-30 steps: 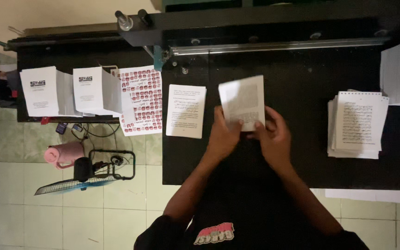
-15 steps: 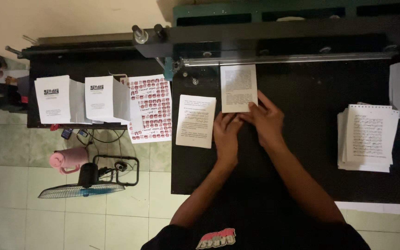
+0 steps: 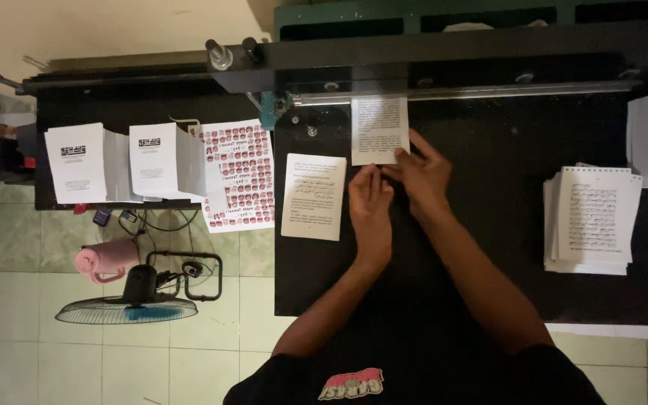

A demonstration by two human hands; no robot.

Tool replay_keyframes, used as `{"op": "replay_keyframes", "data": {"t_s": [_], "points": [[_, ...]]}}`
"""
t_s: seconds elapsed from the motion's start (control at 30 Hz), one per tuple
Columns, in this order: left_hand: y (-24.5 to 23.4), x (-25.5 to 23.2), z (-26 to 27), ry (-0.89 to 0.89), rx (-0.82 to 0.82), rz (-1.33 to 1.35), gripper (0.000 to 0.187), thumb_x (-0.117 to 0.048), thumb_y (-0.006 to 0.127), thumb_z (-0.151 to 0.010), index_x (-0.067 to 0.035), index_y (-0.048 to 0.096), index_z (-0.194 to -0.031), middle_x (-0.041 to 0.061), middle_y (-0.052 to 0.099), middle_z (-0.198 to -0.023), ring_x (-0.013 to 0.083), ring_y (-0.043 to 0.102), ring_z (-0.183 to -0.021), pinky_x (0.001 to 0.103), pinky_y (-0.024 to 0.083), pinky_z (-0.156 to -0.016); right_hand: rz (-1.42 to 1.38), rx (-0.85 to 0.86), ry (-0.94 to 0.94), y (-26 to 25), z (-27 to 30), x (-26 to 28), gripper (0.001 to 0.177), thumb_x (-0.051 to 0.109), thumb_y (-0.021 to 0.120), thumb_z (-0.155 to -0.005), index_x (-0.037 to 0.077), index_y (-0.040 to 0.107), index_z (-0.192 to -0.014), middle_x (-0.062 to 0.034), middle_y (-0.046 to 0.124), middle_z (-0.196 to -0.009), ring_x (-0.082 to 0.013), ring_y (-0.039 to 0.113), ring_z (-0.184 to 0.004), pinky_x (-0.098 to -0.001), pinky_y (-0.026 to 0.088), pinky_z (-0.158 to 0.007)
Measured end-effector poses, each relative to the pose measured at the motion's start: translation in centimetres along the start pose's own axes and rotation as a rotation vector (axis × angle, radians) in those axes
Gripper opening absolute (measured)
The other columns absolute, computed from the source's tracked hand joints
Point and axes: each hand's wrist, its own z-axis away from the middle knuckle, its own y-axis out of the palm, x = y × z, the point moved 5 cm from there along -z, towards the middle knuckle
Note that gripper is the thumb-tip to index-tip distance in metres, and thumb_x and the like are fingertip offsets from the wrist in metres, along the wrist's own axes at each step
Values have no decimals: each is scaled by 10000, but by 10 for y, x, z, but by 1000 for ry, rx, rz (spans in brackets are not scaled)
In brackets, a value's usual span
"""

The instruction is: The person repeatedly picks up a stack of papers, places them into a binding machine, and presses down the lever to bind them. They then remove the bound document and place it on a growing stack to the right.

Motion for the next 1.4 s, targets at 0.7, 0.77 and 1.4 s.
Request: {"op": "replay_keyframes", "data": {"t_s": [0.7,0.77,1.4], "points": [[32,-44,6,-36,0,304,559,50,519,-963,-55,468,-1510,24,441,-1085,139,503,-1083,364,404,-1142,52,32,39,-3,2,15,512,72,721,-969,150,608,-1463,-230,726,-1040,-324,773,-859,-450,689,-705],[36,-50,6,-50,1,231,546,32,556,-942,-78,523,-1475,100,393,-1245,190,468,-1209,432,400,-1173,59,98,51,-2,-5,13,536,58,707,-984,105,559,-1498,-272,711,-1100,-364,772,-896,-472,686,-752],[-6,-9,-14,-87,-44,14,669,-33,651,-894,-64,467,-1536,286,448,-1386,265,511,-1219,487,429,-1126,-35,99,71,-9,-10,-1,561,49,713,-964,86,545,-1498,-215,697,-1008,-369,785,-850,-439,704,-771]]}}
